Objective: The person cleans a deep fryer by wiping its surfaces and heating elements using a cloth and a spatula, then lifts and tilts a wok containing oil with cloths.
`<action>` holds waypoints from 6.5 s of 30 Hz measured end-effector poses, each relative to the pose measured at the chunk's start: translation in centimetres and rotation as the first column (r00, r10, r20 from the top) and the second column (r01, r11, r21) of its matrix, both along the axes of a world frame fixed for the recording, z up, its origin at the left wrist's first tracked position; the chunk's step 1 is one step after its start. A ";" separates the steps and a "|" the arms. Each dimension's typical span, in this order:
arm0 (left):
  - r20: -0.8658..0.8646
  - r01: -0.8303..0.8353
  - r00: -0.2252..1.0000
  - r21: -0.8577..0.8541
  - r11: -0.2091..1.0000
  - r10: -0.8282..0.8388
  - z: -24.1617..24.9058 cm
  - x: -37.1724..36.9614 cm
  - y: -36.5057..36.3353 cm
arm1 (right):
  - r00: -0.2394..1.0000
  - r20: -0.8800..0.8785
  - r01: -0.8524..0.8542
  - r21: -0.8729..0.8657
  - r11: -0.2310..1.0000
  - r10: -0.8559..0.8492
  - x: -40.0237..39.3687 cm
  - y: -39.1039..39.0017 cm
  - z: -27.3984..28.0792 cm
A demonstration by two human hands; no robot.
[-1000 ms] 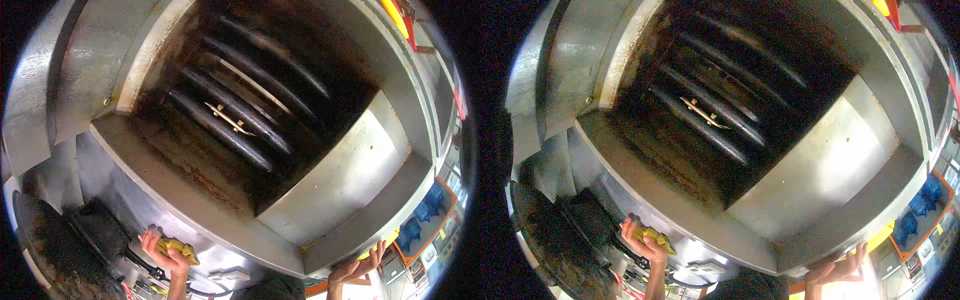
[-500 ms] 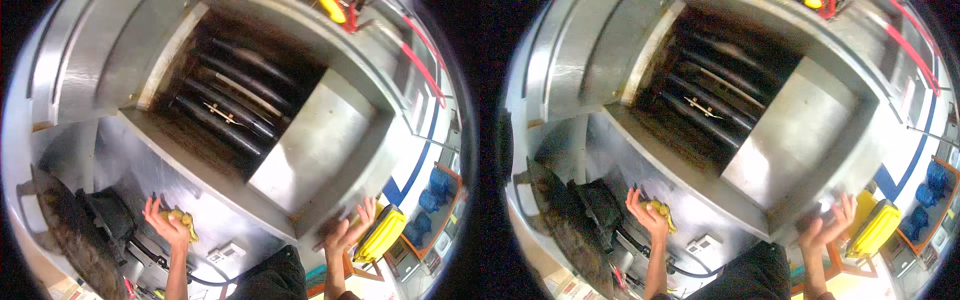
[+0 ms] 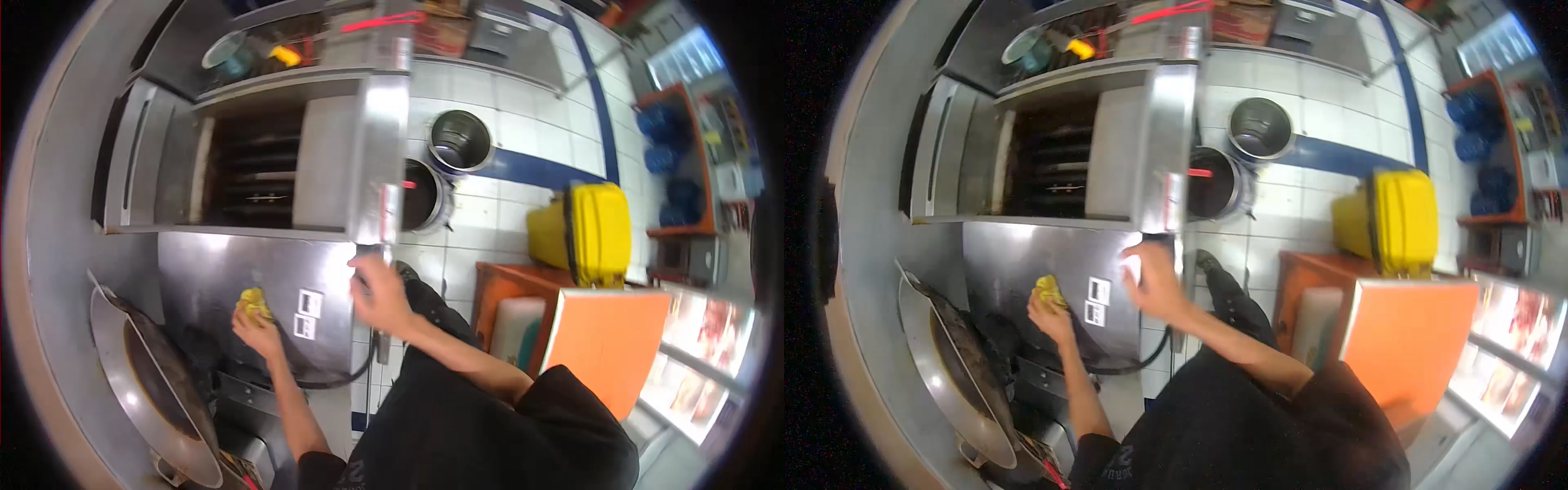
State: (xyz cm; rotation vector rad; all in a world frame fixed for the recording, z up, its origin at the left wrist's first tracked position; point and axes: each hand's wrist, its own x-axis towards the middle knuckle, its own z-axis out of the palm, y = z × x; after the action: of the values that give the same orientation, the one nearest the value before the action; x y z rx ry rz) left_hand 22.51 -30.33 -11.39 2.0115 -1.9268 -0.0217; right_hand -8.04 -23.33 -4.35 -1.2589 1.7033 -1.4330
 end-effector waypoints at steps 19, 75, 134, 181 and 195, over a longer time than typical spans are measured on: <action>-0.942 0.136 -0.261 0.179 0.974 0.209 15.3 -11.8 24.5 | 0.957 0.154 -0.202 -0.248 0.947 0.244 12.5 16.2 7.4; -0.649 0.551 0.757 0.569 0.611 -0.078 3.7 -16.0 30.9 | 0.960 0.062 0.184 0.598 0.780 -0.274 -16.9 33.9 -14.7; -0.325 0.404 0.327 0.897 0.179 0.888 -12.5 -16.3 28.7 | 0.948 -0.026 0.071 0.989 0.131 -0.319 -27.1 19.5 -6.2; -0.511 0.287 0.749 0.825 0.487 0.423 -17.5 -17.5 23.7 | 0.955 -0.240 0.195 0.950 0.246 0.172 -26.1 16.1 -9.7; -0.686 0.367 0.704 0.572 0.733 0.183 -24.5 -46.7 2.8 | 0.870 0.237 0.137 0.726 0.674 -0.432 -28.6 16.1 -19.3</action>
State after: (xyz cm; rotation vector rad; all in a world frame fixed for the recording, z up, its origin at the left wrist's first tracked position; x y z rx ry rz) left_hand -24.15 -27.54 -35.92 1.8010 -1.5685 -1.5282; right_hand -36.69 -7.23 -23.64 -0.2587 1.9241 -0.9351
